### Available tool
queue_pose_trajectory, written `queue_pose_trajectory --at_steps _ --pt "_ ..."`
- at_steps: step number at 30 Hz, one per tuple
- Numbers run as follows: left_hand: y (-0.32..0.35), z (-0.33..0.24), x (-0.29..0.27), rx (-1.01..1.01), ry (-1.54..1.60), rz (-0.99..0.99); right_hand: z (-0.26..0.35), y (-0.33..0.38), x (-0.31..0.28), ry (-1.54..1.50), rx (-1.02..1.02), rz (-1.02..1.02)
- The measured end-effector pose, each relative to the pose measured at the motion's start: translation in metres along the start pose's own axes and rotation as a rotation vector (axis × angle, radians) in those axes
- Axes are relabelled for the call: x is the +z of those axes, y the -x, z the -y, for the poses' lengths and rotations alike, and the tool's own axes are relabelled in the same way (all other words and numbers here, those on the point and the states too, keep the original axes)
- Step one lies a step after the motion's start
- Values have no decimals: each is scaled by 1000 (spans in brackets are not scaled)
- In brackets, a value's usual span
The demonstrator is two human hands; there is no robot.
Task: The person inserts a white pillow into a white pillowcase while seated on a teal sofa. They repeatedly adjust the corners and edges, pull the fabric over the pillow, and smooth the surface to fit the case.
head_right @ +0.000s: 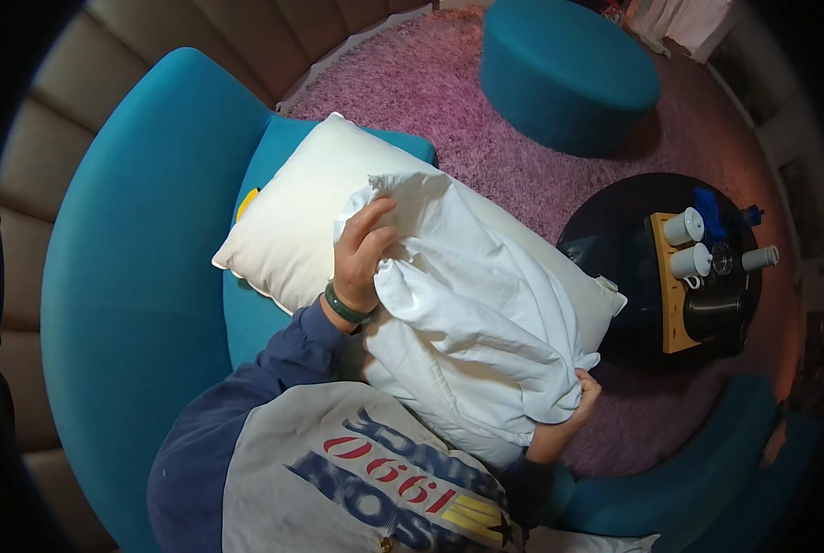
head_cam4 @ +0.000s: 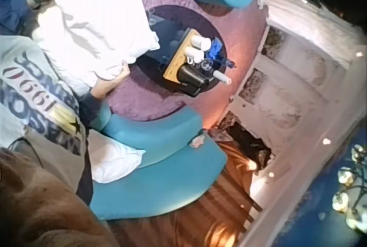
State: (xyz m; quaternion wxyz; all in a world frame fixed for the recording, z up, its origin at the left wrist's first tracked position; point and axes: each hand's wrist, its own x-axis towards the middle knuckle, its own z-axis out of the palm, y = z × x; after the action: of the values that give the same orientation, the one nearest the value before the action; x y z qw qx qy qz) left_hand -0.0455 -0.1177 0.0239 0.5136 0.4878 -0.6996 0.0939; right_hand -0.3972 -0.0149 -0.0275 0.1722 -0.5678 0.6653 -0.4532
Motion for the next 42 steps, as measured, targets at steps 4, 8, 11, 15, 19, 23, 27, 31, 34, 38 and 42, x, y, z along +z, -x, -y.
queue_pose_trajectory --at_steps 4,8,11,15,19,23,27,31,34,38,42 --pt "9 19 13 -76 -53 5 11 1 4 -3 44 53" --pt "6 13 10 -240 -60 78 21 2 8 -1 -20 107" --pt "0 6 4 -213 -58 -6 21 0 8 -38 -72 91" --pt "-11 -16 -26 -15 -50 -154 35 -14 -12 -43 -216 -130" --pt "-44 -52 -77 339 73 -409 13 -14 -69 -6 -567 -367" --pt "-29 -40 -110 -84 20 -24 27 -40 -64 49 -693 -185" --pt "-41 -29 -65 -242 -250 601 49 -36 -14 56 -176 40" --pt "-26 -49 -32 7 -165 519 19 -22 -7 89 -156 9" --pt "-26 -71 -17 158 151 483 25 -22 -6 78 -198 -38" --pt "-20 -96 9 266 282 722 33 -22 -8 67 -265 -70" --pt "-6 -128 48 169 372 711 38 -13 1 55 -344 -36"
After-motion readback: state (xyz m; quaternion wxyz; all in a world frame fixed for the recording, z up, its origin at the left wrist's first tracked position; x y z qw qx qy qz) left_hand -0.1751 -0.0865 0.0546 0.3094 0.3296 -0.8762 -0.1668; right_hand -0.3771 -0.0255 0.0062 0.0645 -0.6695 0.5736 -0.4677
